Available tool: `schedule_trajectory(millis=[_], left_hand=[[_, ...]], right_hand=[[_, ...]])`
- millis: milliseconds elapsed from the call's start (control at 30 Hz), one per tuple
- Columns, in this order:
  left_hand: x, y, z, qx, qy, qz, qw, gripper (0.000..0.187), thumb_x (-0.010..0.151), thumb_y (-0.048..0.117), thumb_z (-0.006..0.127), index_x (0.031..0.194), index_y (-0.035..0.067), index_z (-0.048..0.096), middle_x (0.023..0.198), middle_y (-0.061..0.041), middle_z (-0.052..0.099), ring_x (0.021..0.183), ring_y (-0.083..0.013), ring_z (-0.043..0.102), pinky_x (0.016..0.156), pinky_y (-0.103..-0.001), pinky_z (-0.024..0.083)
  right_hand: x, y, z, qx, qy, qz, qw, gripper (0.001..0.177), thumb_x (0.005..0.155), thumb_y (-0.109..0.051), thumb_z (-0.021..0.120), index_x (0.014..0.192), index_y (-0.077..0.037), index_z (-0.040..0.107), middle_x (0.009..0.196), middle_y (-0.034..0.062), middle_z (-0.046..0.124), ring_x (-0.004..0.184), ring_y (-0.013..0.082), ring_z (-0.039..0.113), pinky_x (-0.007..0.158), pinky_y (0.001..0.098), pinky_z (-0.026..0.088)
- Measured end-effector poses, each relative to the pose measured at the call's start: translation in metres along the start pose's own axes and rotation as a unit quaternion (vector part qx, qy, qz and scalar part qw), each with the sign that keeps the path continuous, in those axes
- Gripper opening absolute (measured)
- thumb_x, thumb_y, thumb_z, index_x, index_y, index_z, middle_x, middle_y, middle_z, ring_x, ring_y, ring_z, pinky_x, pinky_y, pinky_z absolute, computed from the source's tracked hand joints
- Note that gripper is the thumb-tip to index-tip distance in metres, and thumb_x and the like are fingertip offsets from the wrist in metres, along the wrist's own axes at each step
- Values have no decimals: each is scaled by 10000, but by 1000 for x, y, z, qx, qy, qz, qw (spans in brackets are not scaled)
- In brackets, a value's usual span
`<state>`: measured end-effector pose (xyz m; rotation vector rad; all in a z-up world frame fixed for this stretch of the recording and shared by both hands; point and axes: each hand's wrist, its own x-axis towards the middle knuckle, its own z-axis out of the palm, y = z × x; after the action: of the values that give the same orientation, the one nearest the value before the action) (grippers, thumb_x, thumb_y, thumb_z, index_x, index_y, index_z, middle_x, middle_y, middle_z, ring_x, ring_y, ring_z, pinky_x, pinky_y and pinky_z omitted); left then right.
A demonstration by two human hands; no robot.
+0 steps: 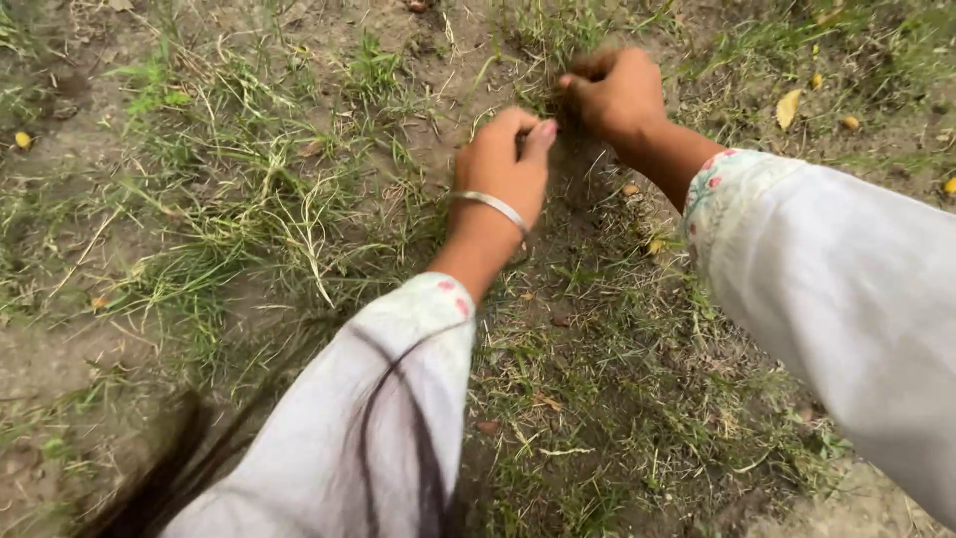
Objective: The person pulls weeds and grass from the ground by hand.
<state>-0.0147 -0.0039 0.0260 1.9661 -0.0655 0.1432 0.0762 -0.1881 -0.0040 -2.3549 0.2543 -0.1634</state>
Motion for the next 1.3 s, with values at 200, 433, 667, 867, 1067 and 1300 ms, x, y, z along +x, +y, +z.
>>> schedule_trajectory(millis=[200,433,667,867,1067,1300], left_hand=[[-4,-31,-25,8,10,-39,999,192,937,281,697,931,90,714,826,-101,771,735,-236,750,696,-386,568],[2,-41,-38,23,48,-76,996,136,914,237,708,947,106,728,861,-86,782,758,-215,750,709,-367,560],[-5,-49,-99,146,7,-96,985,330,995,433,547,1088,144,676,993,-179,733,948,-434,671,784,-533,514],[-4,-55,-223,266,-99,-111,952,563,1036,584,434,1042,111,739,1002,-211,731,916,-423,682,837,-505,509],[-3,-71,-331,232,-144,-302,914,491,962,513,574,968,63,771,818,-120,752,622,-256,685,621,-418,489],[-48,-24,-380,380,-298,-215,849,273,877,323,746,831,81,865,795,-110,803,737,-254,741,657,-393,544]], right_hand=[[-13,-17,-9,-79,-35,35,996,328,976,-377,732,905,-66,807,777,124,757,607,176,673,629,375,548],[-51,-66,2,-44,-86,67,993,365,982,-381,687,810,-71,777,690,87,709,495,114,581,525,314,465],[-87,-151,30,174,-294,61,938,382,991,-324,654,777,-15,718,646,76,669,471,138,563,434,302,455],[-136,-215,51,269,-350,61,895,291,959,-242,636,854,8,743,684,115,720,516,201,681,493,342,596],[-198,-273,87,171,-333,-36,926,308,872,-205,697,1162,-140,774,1020,39,793,862,198,738,722,359,616],[-224,-298,85,81,-223,-172,956,442,883,-356,645,1271,-165,735,1238,90,751,1073,200,723,949,331,536]])
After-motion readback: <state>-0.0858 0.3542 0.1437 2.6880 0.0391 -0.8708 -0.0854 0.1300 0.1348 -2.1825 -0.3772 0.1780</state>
